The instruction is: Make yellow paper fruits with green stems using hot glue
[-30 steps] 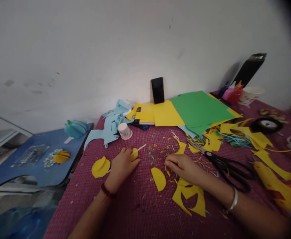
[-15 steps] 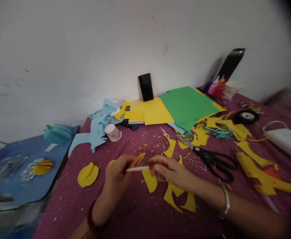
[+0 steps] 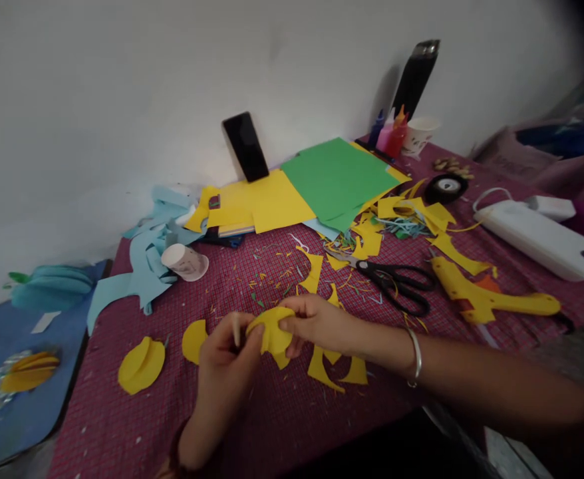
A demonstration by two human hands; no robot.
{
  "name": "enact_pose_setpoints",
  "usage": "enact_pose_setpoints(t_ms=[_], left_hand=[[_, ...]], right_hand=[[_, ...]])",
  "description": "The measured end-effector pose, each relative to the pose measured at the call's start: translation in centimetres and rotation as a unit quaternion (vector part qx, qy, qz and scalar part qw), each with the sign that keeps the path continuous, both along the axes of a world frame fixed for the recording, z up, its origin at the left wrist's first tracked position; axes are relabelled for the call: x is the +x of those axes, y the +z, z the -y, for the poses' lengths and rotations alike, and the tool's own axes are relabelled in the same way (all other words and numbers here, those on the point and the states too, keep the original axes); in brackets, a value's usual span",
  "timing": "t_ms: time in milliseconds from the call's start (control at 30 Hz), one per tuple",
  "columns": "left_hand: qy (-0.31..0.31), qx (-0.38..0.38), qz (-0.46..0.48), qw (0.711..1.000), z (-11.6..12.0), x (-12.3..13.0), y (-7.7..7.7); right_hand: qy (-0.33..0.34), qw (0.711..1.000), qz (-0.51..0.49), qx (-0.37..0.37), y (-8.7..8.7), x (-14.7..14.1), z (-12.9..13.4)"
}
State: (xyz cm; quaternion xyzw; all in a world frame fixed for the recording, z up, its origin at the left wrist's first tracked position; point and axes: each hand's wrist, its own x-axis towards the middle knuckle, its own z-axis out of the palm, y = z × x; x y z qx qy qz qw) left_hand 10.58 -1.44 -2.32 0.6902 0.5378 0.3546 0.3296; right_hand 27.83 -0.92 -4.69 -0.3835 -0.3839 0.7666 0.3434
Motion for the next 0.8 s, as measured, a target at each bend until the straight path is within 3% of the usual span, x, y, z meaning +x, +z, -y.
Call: enact_pose_setpoints(t_ms=[233,400,600,700,800], left_hand=[[0.018,-0.149,0.121,0.981,-0.7,-1.1,0.4],[-0.01,-0.202,0.186,0.962,-0.7,-0.4,-0.2],[-0.023,-0.22,0.188,0.957,-0.5,0.1,-0.5],[0.002,-0.198,0.189,0.962,-0.8,-1.0,0.1],[0.088,-0.192,0.166,0.963,-1.2,-2.8,0.6]], right_hand=[[-0.052,0.998,0.01,0.032,-0.5,0.5,-0.3],[-0.045,0.994,0.058,0.079,-0.4,0.5,-0.2],[-0.015,0.991,0.07,0.114,-0.1,0.5,0.3],[-0.01,0.992,0.048,0.116,0.4,0.7,0.0],[-0.072,0.983,0.064,0.155,1.4,1.5,-0.4]])
